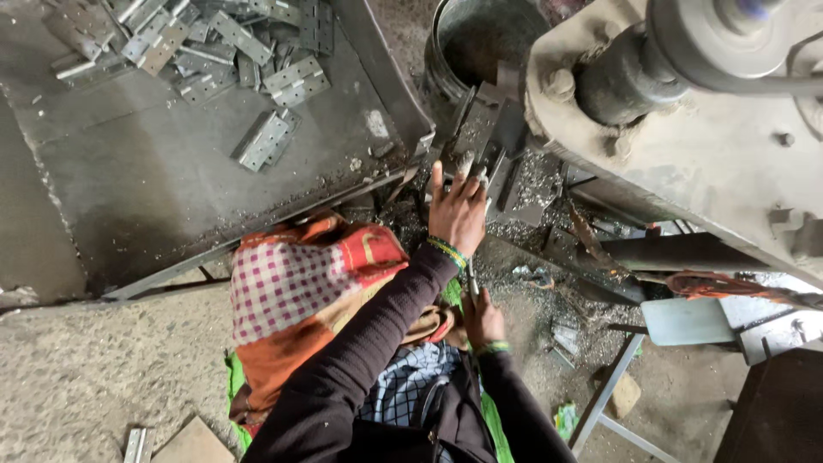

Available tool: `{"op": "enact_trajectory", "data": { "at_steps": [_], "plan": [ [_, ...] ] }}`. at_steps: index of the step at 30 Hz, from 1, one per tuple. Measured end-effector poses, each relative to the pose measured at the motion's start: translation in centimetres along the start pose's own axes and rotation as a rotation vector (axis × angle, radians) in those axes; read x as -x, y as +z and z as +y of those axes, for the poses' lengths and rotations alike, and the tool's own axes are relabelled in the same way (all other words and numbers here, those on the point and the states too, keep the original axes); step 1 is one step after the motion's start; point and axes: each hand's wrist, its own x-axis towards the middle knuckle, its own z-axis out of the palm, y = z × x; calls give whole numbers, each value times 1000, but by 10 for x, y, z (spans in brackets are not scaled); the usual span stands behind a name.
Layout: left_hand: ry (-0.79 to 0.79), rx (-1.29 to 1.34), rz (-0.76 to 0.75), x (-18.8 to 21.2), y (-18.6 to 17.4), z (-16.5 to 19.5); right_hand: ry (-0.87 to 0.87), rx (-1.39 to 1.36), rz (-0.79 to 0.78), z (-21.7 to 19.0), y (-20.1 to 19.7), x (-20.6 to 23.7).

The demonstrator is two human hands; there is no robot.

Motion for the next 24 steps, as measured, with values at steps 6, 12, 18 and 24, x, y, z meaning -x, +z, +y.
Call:
{"op": "enact_trajectory", "data": {
  "at_steps": [6,12,18,24],
  "plan": [
    [40,-29,41,-2,2,-8,-12,-118,8,9,15,-3],
    [11,-4,-75,-20,8,1,132,114,-284,4,-42,-29],
    [-18,2,-11,-30,11,8,-71,41,-55,12,-4,-11],
    [5,3,58,-28,11,3,-137,-24,-3,12,-9,-10]
  ]
}}
